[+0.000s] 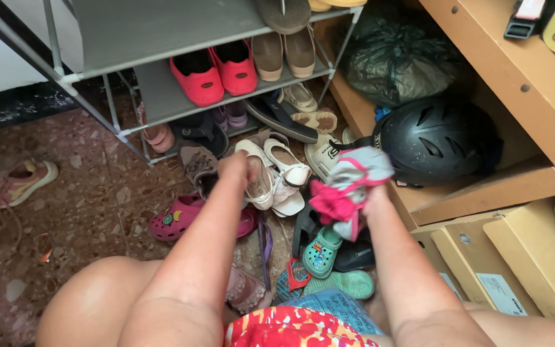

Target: Cleaning and organizing various pairs of shoes and boots on a shoe rack.

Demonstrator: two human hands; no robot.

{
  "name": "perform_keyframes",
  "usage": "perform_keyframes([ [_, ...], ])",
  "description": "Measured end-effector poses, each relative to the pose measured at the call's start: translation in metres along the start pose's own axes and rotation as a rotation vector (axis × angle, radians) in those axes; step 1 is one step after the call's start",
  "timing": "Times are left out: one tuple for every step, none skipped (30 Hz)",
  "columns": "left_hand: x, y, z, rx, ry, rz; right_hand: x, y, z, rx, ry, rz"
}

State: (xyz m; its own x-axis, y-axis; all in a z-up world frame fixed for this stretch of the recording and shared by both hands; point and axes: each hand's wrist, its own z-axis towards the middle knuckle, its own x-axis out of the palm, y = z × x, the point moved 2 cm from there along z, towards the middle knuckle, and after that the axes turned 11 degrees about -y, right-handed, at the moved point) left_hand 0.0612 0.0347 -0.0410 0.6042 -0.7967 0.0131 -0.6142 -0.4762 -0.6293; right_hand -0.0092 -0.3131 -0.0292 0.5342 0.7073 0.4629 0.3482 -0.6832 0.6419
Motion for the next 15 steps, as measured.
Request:
perform_keyframes([
  [-0.004, -0.003, -0.033, -0.003, 0.0, 0.0, 0.0, -0.008, 0.001, 0.001, -0.003, -0.002],
  [-0.007, -0.014, -0.066, 0.313, -0.09, 0.43, -0.001, -0.016, 0.005, -0.028, -0.126, -0.237],
  [-0.009, -0.024, -0.1, 0.628, -0.183, 0.86, -0.001, -0.022, 0.008, -0.057, -0.248, -0.472],
  [-0.01, -0.03, -0.113, 0.626, -0.184, 0.861, 0.005, -0.033, -0.002, -0.055, -0.248, -0.473],
  [-0.009, -0.034, -0.125, 0.679, -0.076, 1.192, 0.011, -0.042, -0.013, -0.201, -0.263, -0.727],
  [-0.006, -0.037, -0.138, 0.722, 0.045, 1.525, 0.018, -0.05, -0.023, -0.352, -0.277, -0.979],
  [-0.008, -0.04, -0.141, 0.723, 0.047, 1.526, 0.021, -0.052, -0.03, -0.351, -0.279, -0.978],
  [-0.011, -0.04, -0.143, 0.659, 0.079, 1.64, 0.028, -0.055, -0.038, -0.479, -0.216, -1.192],
  [-0.015, -0.041, -0.145, 0.592, 0.111, 1.751, 0.034, -0.058, -0.046, -0.609, -0.147, -1.404],
  [-0.017, -0.033, -0.129, 0.592, 0.109, 1.751, 0.034, -0.056, -0.041, -0.61, -0.145, -1.403],
  [-0.019, -0.024, -0.112, 0.579, 0.106, 1.788, 0.034, -0.055, -0.037, -0.595, -0.151, -1.417],
  [-0.021, -0.014, -0.096, 0.564, 0.104, 1.825, 0.033, -0.054, -0.034, -0.58, -0.156, -1.433],
  [-0.024, 0.002, -0.074, 0.562, 0.103, 1.823, 0.025, -0.05, -0.022, -0.58, -0.154, -1.434],
  [-0.025, 0.015, -0.053, 0.599, 0.145, 1.755, 0.019, -0.043, -0.009, -0.52, -0.174, -1.29],
  [-0.026, 0.028, -0.033, 0.636, 0.185, 1.685, 0.013, -0.037, 0.004, -0.46, -0.193, -1.146],
])
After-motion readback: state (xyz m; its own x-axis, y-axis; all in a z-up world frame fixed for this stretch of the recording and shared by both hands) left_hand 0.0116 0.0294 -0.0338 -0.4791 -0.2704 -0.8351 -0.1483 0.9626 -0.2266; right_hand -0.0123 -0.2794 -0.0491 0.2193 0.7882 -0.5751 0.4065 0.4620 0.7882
